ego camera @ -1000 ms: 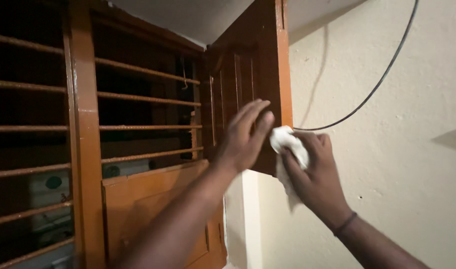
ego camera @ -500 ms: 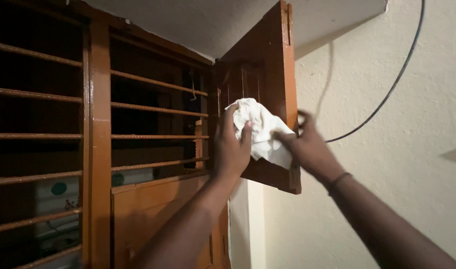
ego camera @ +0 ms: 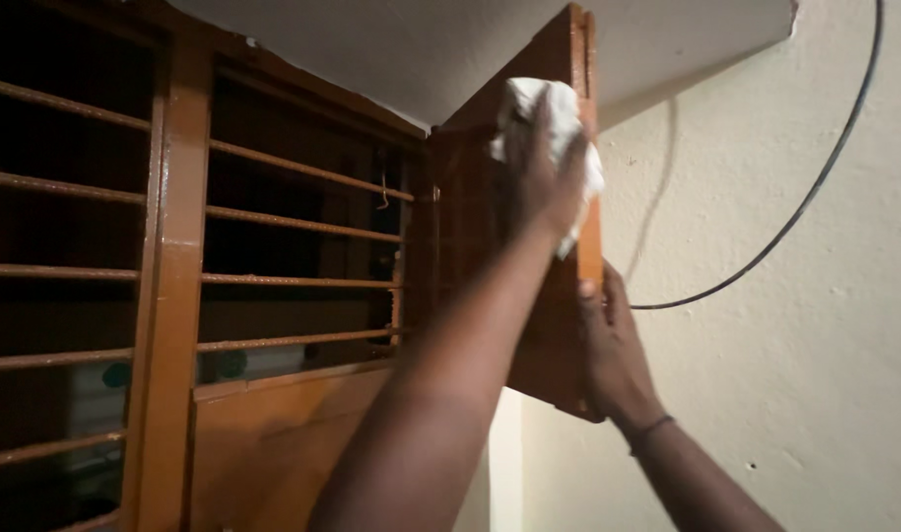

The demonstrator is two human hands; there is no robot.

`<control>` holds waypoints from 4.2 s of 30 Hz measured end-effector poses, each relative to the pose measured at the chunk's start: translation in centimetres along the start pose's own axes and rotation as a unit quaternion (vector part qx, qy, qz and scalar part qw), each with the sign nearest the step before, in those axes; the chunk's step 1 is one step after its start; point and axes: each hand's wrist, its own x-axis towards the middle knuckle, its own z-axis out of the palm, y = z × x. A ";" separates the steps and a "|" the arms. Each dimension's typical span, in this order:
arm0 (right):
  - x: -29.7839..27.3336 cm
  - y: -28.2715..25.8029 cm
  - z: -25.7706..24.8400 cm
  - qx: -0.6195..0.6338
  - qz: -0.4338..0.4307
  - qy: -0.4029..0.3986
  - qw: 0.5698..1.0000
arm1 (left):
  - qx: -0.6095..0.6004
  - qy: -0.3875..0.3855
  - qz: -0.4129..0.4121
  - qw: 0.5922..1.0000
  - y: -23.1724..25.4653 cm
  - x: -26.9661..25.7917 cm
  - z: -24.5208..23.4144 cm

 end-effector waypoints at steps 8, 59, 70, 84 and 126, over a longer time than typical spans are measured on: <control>4.3 7.6 -5.1 0.112 0.039 -0.037 0.992 | 0.313 -0.225 -0.092 0.918 -2.0 -17.1 0.1; 6.6 12.8 -7.2 0.298 0.097 -0.108 0.943 | 0.478 -0.240 0.261 0.804 -6.9 1.4 5.1; 6.6 12.6 -7.4 0.287 0.101 -0.104 0.947 | 0.459 -0.104 -0.014 0.882 -5.5 5.5 6.5; 6.8 12.9 -6.7 0.304 0.132 -0.069 0.941 | 0.423 -0.056 0.128 0.895 -4.2 10.8 10.4; 13.8 2.8 -7.2 0.127 0.037 -0.028 0.991 | 0.290 -0.084 0.073 0.951 -9.4 7.4 8.5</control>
